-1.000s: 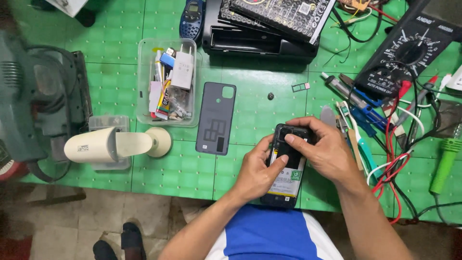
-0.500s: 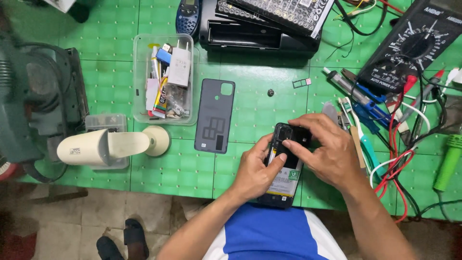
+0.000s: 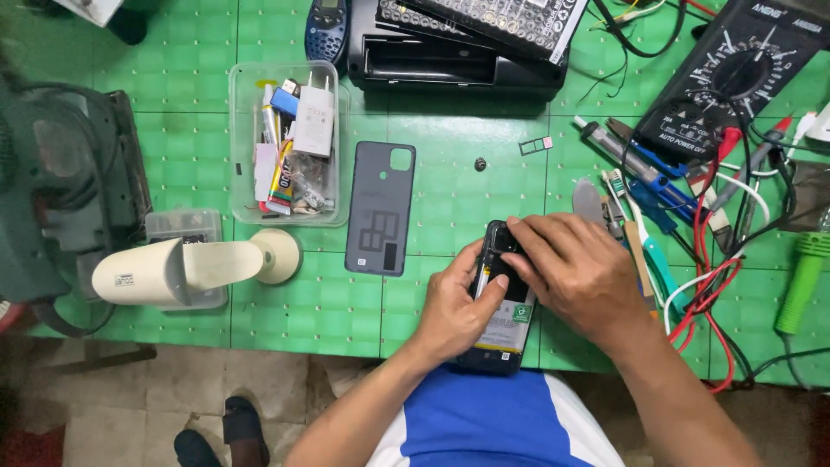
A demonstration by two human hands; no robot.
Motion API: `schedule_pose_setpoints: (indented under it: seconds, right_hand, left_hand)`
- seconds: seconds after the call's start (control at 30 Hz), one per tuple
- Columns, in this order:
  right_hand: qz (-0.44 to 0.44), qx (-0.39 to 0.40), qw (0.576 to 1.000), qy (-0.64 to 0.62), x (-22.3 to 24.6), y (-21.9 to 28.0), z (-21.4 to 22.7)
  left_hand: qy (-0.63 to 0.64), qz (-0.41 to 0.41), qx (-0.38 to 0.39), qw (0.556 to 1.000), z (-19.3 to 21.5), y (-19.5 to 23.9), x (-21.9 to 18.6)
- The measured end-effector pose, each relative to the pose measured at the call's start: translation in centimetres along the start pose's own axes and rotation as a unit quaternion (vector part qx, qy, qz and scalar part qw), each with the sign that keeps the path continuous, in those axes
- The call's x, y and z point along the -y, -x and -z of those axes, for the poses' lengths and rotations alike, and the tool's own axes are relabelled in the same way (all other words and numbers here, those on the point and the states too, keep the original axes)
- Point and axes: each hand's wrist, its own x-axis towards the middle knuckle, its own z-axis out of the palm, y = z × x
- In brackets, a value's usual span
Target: A person disassembles, cleans, and reassembles a smartphone on a cluttered electronics workbench.
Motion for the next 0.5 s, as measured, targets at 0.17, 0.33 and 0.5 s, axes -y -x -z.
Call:
schedule_pose_setpoints:
  seconds: [0.17,0.33,0.5]
  right_hand:
    - [0.019,-0.022,0.999,0.017,0.0,0.2,-0.5]
    - [0.014,-0.044,0.999,-0.026,0.2,-0.4,-0.4]
    - [0.003,-0.079,0.997,0.001,0.3,0.2,-1.3]
  left_hand:
    - [0.006,0.0,-0.006,1.0,0.0,0.2,0.0]
    - [0.01,-0.01,-0.012,1.0,0.0,0.3,0.5]
    - [0.006,-0.011,-0.011,1.0,0.0,0.3,0.2]
